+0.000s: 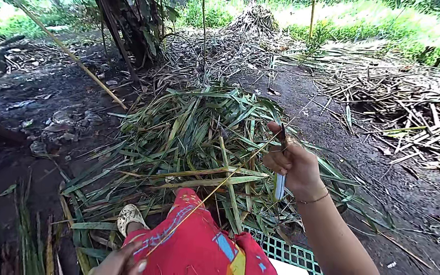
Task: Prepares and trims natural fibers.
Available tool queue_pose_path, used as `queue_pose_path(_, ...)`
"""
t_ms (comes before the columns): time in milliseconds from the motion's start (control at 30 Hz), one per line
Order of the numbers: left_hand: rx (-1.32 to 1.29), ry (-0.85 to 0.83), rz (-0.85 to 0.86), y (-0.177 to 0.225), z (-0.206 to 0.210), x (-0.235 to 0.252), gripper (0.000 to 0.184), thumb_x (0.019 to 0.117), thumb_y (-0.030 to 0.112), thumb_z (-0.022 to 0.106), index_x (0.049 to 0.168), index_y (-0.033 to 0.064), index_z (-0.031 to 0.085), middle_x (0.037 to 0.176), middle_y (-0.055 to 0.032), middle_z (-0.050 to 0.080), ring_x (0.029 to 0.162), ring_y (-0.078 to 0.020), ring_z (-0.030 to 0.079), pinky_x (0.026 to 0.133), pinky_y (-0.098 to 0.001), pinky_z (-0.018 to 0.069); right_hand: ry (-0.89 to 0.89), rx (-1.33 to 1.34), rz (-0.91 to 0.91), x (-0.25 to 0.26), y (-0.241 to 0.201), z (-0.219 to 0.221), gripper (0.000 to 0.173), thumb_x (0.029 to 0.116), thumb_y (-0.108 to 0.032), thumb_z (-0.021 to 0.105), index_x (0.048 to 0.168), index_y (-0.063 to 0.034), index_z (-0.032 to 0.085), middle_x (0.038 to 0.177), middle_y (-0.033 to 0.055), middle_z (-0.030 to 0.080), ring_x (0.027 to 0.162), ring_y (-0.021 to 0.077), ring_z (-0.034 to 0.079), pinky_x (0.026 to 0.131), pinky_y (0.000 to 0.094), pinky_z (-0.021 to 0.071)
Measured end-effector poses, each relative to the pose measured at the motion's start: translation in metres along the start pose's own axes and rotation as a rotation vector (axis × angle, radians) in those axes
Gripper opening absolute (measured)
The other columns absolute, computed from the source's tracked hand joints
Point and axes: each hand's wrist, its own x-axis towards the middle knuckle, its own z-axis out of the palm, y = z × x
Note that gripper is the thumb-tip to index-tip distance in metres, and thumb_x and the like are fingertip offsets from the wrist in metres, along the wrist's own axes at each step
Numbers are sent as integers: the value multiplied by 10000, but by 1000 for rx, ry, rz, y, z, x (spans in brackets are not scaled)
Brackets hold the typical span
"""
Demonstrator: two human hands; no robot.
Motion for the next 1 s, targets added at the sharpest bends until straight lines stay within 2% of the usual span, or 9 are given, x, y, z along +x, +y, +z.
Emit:
queue_pose_path(100,14,168,115,32,18,22,335,1045,234,580,1166,-63,676,923,-194,704,773,-252,674,712,-394,566,-55,38,21,-7,19,23,403,1032,-402,527,1393,-232,585,506,-132,476,439,-23,456,509,162,442)
queue_pose_path(200,-15,339,211,56,39,49,246,1028,177,580,1008,-9,740,883,-136,722,786,-131,673,733,-206,536,-124,135,54,-15,37,42,440,1035,-373,535,1441,-201,534,542,-131,516,469,-23,488,532,157,450)
queue_pose_path(300,-54,380,230,63,47,60,246,1016,170,577,962,-1,746,823,-102,699,757,-73,644,724,-140,506,-253,123,146,-23,45,52,496,1010,-413,587,1420,-136,546,585,-163,535,501,-50,492,531,137,440)
queue_pose_path(367,-45,397,237,62,46,58,240,1014,161,581,956,-10,739,816,-110,689,763,-75,638,729,-135,500,-290,115,196,-23,45,50,479,1001,-392,609,1388,-110,586,589,-167,539,503,-55,491,526,131,436)
queue_pose_path(467,66,409,241,55,38,48,242,1014,154,571,947,-6,740,830,-135,707,784,-141,661,746,-194,513,-191,33,158,-9,31,31,396,1007,-367,584,1345,-168,639,542,-161,518,463,-63,458,497,124,410)
queue_pose_path(633,137,370,234,39,27,26,246,1018,136,555,942,-27,723,841,-175,711,813,-209,682,782,-241,531,67,-64,18,17,2,-10,400,1077,-308,329,1363,-203,589,475,-127,423,392,-19,406,439,155,399)
queue_pose_path(767,152,366,239,29,28,25,250,1016,130,547,944,-37,720,849,-185,709,820,-225,687,791,-252,540,-112,-45,191,2,12,10,410,1020,-437,522,1387,-260,569,511,-152,452,432,-42,427,478,144,405)
queue_pose_path(833,153,355,243,23,26,23,255,1024,137,548,951,-42,715,855,-197,710,822,-231,689,796,-258,541,-205,-5,278,-4,19,20,440,1005,-389,550,1412,-225,570,535,-157,489,453,-53,447,497,127,409)
queue_pose_path(1000,157,327,213,-6,7,-4,321,1060,191,527,947,-70,675,846,-233,676,808,-241,654,778,-270,523,-30,-111,133,17,1,-4,391,1034,-351,462,1363,-190,600,483,-137,427,394,-41,395,433,130,384)
